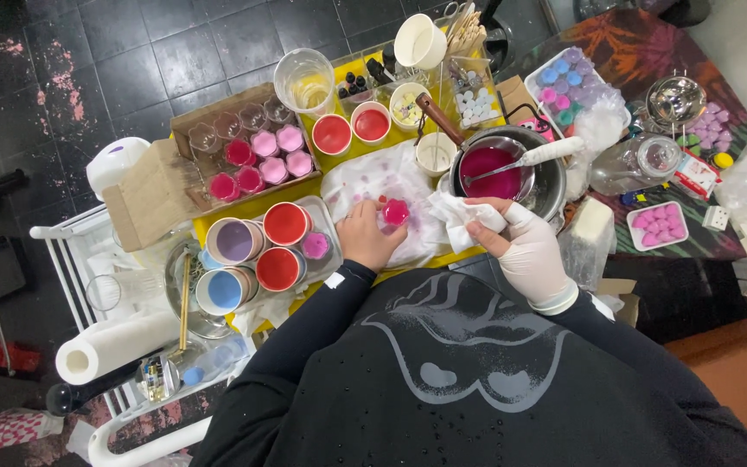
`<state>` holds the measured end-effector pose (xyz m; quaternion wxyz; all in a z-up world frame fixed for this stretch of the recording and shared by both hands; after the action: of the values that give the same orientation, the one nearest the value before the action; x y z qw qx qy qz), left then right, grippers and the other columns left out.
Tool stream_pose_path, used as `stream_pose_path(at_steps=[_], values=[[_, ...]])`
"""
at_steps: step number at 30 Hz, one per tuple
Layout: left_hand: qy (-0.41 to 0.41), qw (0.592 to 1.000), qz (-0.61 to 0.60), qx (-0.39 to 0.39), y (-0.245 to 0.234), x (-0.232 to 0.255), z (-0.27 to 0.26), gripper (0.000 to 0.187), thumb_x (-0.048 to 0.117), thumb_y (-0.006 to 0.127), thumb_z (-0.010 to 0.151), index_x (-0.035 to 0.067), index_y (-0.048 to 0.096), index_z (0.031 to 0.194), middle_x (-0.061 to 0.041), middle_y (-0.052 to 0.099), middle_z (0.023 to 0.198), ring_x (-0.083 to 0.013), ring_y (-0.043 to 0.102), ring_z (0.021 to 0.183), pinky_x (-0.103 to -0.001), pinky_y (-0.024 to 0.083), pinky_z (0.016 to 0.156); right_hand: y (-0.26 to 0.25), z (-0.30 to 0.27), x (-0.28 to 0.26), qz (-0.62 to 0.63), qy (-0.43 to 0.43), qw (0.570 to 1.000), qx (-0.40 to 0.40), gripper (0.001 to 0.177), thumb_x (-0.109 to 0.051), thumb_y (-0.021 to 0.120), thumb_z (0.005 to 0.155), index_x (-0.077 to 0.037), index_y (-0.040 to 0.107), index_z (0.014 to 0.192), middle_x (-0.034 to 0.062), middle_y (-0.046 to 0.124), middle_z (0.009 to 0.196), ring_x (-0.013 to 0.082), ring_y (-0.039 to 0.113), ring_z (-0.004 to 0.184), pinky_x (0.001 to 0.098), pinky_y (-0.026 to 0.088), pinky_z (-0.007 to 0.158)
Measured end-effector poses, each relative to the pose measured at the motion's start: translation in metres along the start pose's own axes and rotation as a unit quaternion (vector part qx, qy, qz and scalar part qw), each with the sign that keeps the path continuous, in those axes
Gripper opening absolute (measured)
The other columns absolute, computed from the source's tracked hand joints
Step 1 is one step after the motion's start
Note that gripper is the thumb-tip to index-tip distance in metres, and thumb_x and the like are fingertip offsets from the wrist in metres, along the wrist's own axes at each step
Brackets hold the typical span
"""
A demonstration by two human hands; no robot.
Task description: Clean a transparent candle mold with a white cloth while preparing to pour wax.
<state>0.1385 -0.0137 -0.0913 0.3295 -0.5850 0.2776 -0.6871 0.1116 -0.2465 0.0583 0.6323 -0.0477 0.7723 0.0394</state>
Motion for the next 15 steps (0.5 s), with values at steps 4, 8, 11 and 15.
stream_pose_path(at_steps=[4, 8, 11, 15], values=[[0.005, 1.0, 0.005, 0.013, 0.005, -0.002, -0.004, 0.051, 0.043, 0.084, 0.071, 0.01, 0.063, 0.104, -0.008, 0.069, 0.1, -0.0267, 0.065, 0.099, -0.045, 0.04, 0.086, 0.0, 0.0, -0.002, -0.004, 0.01, 1.0, -0.014, 0.032, -0.011, 0.068, 0.099, -0.002, 0.067, 0.129, 0.0021, 0.07, 0.114, 0.0067, 0.063, 0.103, 0.0227, 0.052, 0.092], [-0.003, 1.0, -0.004, 0.029, 0.011, -0.008, -0.004, 0.051, 0.042, 0.085, 0.07, 0.011, 0.065, 0.105, -0.007, 0.07, 0.101, -0.0268, 0.065, 0.101, -0.045, 0.04, 0.086, -0.002, 0.003, -0.002, -0.012, 0.02, 0.999, -0.023, 0.032, -0.012, 0.067, 0.098, -0.003, 0.066, 0.129, 0.002, 0.07, 0.113, 0.0067, 0.064, 0.101, 0.0226, 0.054, 0.09], [0.0, 0.999, -0.023, 0.047, 0.009, -0.008, -0.005, 0.051, 0.041, 0.085, 0.07, 0.011, 0.065, 0.106, -0.008, 0.07, 0.103, -0.0276, 0.065, 0.104, -0.044, 0.041, 0.087, -0.002, 0.005, -0.001, 0.008, 0.031, 0.999, -0.026, 0.033, -0.012, 0.067, 0.098, -0.003, 0.066, 0.129, 0.0019, 0.07, 0.112, 0.0067, 0.064, 0.101, 0.0228, 0.055, 0.089], [0.014, 0.997, -0.034, 0.075, -0.014, 0.005, -0.007, 0.047, 0.037, 0.086, 0.071, 0.009, 0.065, 0.103, -0.009, 0.07, 0.102, -0.0278, 0.067, 0.101, -0.043, 0.043, 0.086, 0.003, 0.009, 0.001, -0.019, 0.016, 0.999, -0.029, 0.031, -0.011, 0.067, 0.099, -0.002, 0.067, 0.129, 0.0024, 0.069, 0.108, 0.0069, 0.064, 0.098, 0.0224, 0.054, 0.088]])
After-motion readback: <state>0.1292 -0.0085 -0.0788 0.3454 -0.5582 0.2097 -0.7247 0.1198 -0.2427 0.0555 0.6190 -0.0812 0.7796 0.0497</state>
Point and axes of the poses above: each hand's wrist, its own z-axis towards the middle knuckle, its own y-axis out of the palm, x = y × z, the point moved 2 cm from there along z, towards the middle knuckle
